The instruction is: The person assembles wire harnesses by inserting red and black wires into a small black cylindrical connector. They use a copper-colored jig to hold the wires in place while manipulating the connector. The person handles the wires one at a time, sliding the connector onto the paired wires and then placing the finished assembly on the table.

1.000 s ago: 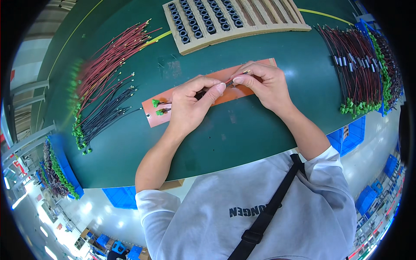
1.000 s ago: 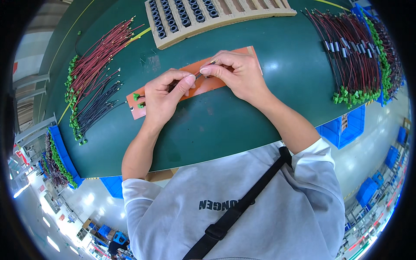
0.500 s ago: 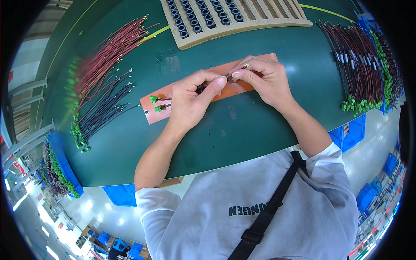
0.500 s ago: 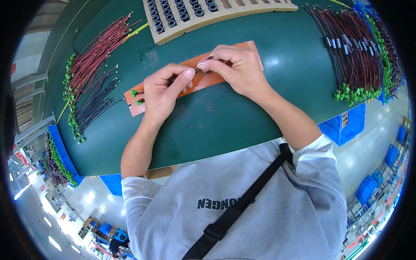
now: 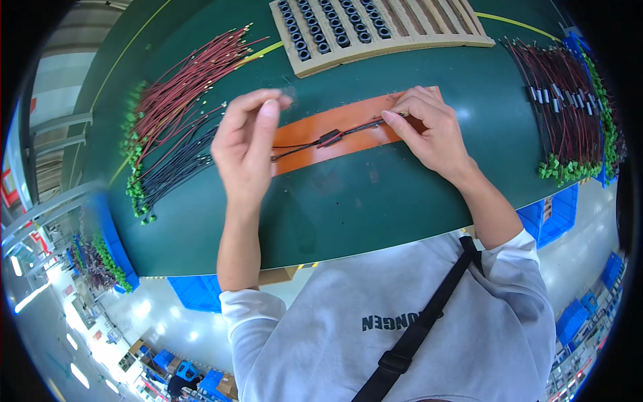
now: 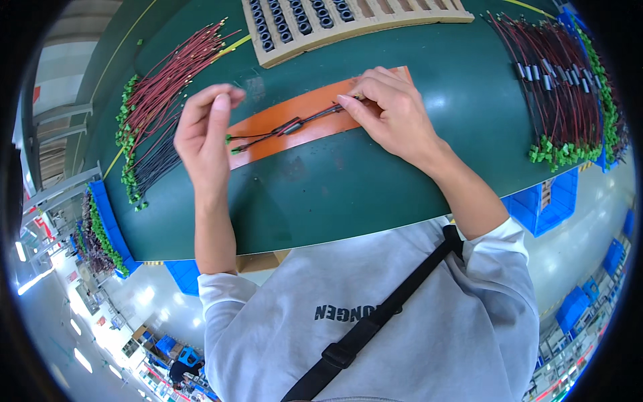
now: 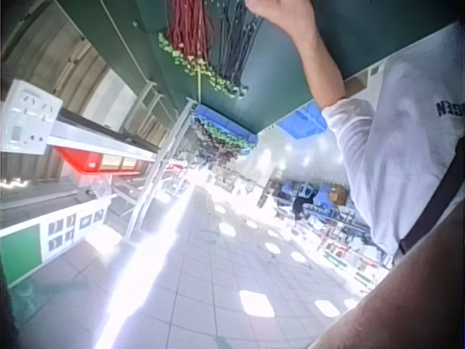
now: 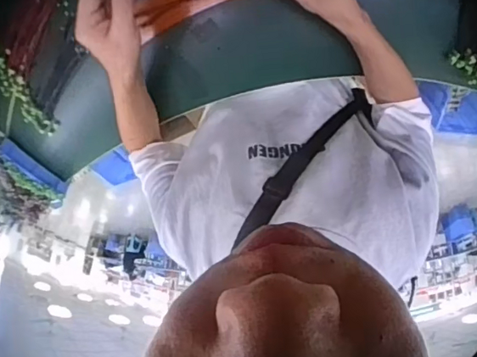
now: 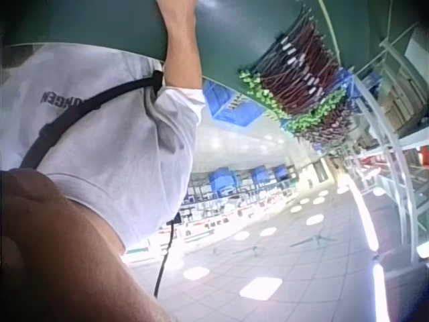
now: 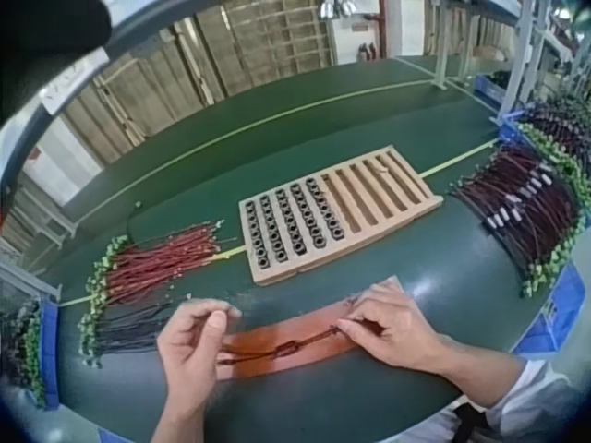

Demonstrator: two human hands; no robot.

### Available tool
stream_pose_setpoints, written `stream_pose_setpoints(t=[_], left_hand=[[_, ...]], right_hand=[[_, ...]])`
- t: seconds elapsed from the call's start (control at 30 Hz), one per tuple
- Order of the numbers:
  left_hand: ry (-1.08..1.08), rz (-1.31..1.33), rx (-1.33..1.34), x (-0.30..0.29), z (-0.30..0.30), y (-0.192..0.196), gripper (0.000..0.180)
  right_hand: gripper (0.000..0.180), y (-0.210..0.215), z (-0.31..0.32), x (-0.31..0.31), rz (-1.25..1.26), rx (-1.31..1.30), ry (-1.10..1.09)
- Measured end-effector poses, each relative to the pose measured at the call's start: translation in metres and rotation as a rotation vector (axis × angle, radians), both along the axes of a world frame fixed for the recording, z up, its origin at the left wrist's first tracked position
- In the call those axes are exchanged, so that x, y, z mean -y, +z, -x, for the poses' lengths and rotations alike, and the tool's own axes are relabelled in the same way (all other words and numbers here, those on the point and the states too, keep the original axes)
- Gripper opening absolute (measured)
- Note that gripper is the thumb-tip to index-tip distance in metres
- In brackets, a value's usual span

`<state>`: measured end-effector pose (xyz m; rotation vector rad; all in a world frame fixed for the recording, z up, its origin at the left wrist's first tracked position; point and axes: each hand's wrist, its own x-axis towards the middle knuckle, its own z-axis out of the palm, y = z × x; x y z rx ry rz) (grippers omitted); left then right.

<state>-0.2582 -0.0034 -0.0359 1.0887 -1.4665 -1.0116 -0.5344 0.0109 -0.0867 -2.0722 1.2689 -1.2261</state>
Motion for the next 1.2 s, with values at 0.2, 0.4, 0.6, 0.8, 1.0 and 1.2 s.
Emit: stream_pose_setpoints(t=[0.2, 0.4, 0.6, 0.8, 1.0, 1.2], left_hand=[[-0.043, 0.128, 0.494, -0.023, -0.066, 0.004, 0.034], [0.008, 0.054, 0.615, -0.037, -0.077, -0.023, 0.034], [-0.033, 0.103, 0.652, -0.037, -0.079, -0.024, 0.035], [0.033, 0.276, 0.619, -0.037, -0.061, -0.013, 0.033], [-0.064, 0.505, 0.724, -0.038, -0.008, -0.012, 0.026], [-0.042, 0.289, 0.653, -0.029, 0.013, -0.023, 0.020]], right_hand=[[0.015, -0.002, 0.000, 0.002, -0.003, -0.111, -0.003], [0.015, 0.001, 0.001, 0.001, -0.031, -0.141, 0.023], [0.014, -0.002, 0.002, 0.001, 0.012, -0.153, 0.023], [0.012, 0.000, 0.006, -0.001, -0.062, -0.133, 0.006], [0.012, -0.002, 0.006, -0.001, -0.034, -0.146, 0.013], [0.013, -0.004, 0.008, -0.001, -0.035, -0.152, 0.015]])
